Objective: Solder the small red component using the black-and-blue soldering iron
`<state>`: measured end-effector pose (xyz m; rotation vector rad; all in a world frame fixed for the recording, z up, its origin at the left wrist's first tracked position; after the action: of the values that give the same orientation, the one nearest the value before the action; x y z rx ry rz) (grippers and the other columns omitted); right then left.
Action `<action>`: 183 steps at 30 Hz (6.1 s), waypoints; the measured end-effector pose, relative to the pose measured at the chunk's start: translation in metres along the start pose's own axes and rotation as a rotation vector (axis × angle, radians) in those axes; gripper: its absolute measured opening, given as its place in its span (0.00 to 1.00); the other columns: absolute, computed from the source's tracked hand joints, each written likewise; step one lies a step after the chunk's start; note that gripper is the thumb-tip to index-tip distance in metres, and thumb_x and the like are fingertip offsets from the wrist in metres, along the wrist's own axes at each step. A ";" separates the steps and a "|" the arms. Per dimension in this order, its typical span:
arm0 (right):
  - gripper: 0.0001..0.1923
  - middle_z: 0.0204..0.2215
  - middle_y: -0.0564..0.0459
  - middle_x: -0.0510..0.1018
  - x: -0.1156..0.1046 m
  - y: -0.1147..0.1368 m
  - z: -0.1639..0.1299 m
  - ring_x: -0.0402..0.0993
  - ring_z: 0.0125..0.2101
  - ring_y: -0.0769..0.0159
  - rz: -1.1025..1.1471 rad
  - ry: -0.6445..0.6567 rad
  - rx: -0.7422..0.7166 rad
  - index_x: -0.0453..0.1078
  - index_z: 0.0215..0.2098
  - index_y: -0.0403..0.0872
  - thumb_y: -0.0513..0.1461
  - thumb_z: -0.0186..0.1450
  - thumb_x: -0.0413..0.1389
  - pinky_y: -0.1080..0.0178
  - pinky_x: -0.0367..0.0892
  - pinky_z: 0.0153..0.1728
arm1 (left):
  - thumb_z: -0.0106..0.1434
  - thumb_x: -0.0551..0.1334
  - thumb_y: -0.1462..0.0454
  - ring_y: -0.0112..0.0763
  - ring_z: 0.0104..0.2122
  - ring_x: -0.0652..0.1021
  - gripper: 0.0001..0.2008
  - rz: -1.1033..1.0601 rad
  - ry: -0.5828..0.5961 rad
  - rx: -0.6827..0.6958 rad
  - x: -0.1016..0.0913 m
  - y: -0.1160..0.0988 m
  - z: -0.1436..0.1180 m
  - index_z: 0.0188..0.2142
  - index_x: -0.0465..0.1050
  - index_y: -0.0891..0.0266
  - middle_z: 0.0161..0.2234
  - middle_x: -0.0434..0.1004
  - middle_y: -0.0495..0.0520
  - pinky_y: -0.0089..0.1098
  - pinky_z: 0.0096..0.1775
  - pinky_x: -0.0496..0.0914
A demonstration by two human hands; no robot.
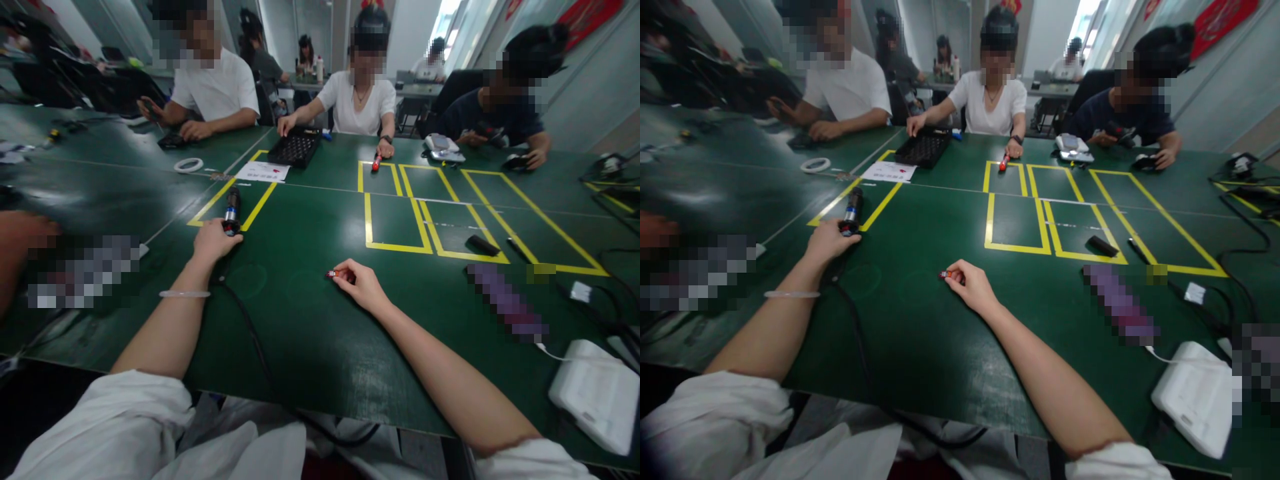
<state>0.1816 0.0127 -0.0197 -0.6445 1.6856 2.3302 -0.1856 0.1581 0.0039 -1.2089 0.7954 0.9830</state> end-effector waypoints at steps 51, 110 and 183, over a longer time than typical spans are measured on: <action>0.07 0.29 0.56 0.72 -0.006 -0.003 -0.003 0.68 0.28 0.69 -0.035 -0.029 -0.070 0.66 0.43 0.47 0.38 0.66 0.53 0.67 0.63 0.31 | 0.66 0.55 0.48 0.44 0.48 0.69 0.32 0.268 0.153 0.572 0.053 -0.195 -0.107 0.65 0.55 0.60 0.53 0.65 0.62 0.37 0.43 0.68; 0.05 0.30 0.55 0.72 0.000 0.004 -0.003 0.68 0.29 0.70 0.004 0.093 -0.118 0.69 0.39 0.46 0.37 0.64 0.57 0.67 0.64 0.32 | 0.67 0.56 0.58 0.31 0.39 0.75 0.29 -0.675 0.760 0.514 0.054 -0.200 -0.120 0.65 0.54 0.62 0.41 0.74 0.54 0.32 0.42 0.69; 0.05 0.26 0.58 0.72 -0.002 -0.001 0.000 0.68 0.26 0.71 0.029 0.001 -0.011 0.68 0.36 0.46 0.38 0.63 0.58 0.68 0.62 0.30 | 0.61 0.59 0.48 0.47 0.46 0.75 0.33 0.336 0.177 0.366 0.038 -0.172 -0.098 0.60 0.62 0.63 0.52 0.69 0.62 0.38 0.43 0.71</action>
<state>0.1835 0.0127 -0.0198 -0.6279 1.6941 2.3611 -0.0110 0.0576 0.0162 -0.8666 1.2892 0.9525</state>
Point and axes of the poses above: each hand's wrist, its own z-axis towards the middle knuckle, its own x-axis out of the palm, y = z × x, the point moved 4 cm from there along z, towards the middle knuckle
